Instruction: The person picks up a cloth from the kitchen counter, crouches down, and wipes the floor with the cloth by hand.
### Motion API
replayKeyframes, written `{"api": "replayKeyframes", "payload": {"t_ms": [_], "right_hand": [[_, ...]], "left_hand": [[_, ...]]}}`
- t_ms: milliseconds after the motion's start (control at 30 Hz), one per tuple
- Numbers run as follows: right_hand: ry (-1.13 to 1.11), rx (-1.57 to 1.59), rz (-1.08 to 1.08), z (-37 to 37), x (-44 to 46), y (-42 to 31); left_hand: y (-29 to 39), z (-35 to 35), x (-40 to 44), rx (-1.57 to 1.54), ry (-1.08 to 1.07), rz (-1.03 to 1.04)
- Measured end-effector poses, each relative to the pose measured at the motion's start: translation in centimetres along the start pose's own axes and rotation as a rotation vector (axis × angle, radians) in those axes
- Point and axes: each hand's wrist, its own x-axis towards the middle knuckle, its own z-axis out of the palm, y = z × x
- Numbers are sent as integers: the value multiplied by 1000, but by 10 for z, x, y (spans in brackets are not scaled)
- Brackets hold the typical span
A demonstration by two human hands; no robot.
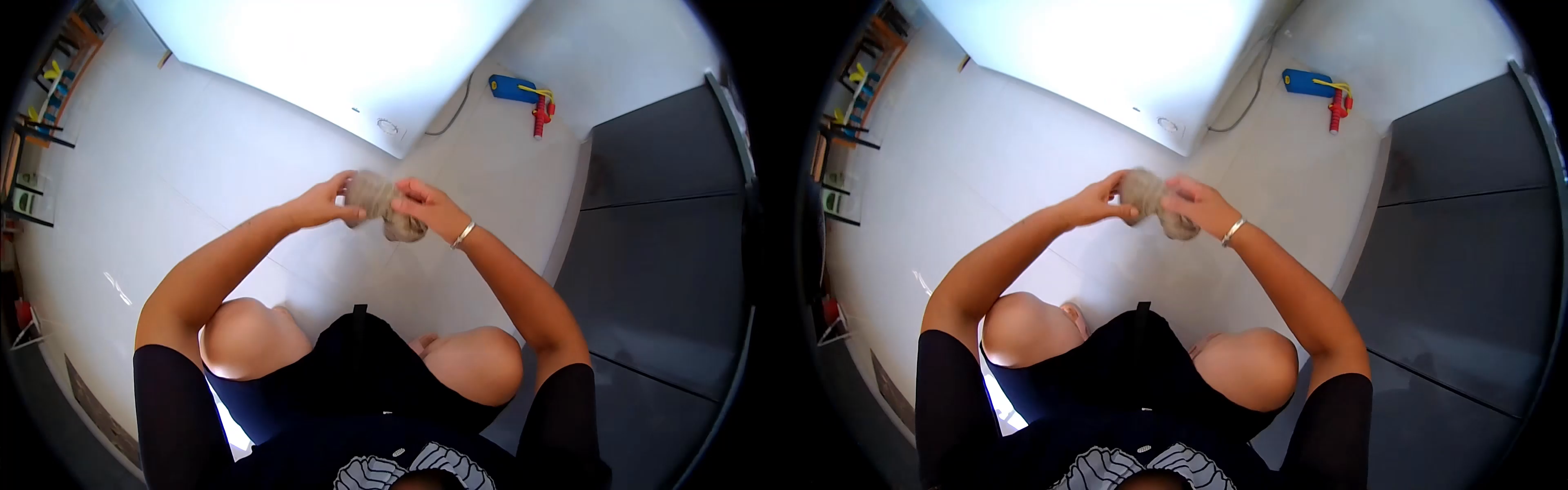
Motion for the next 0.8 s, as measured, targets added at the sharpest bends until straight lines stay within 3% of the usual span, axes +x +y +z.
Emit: {"api": "replayKeyframes", "payload": {"t_ms": [33, 100, 267, 433, 500, 567, 633, 700, 767, 800], "right_hand": [[-17, 139, 79, 7, 1, -27], [-39, 260, 160, 18, 6, -57], [64, 304, 119, 30, 32, -57], [156, 433, 69, 29, 53, -46], [201, 346, 95, 38, 55, -60], [141, 330, 49, 47, 60, -70], [78, 316, -14, 52, 59, -68], [-78, 111, -116, 50, 66, -73], [-57, -14, -32, 50, 70, -66], [82, -186, -53, 51, 74, -57]], "left_hand": [[20, -6, -8, -206, -46, -156], [15, -22, -15, -379, -74, -115], [-9, -60, -55, -532, 266, 4], [-5, -79, -96, -640, 486, -33], [13, -77, -106, -781, 527, -135], [-9, -85, -102, -708, 551, -179], [-26, -86, -102, -639, 553, -25], [-18, -89, -103, -706, 612, 93], [-18, -97, -105, -640, 658, 163], [-16, -98, -105, -595, 737, 197]]}}
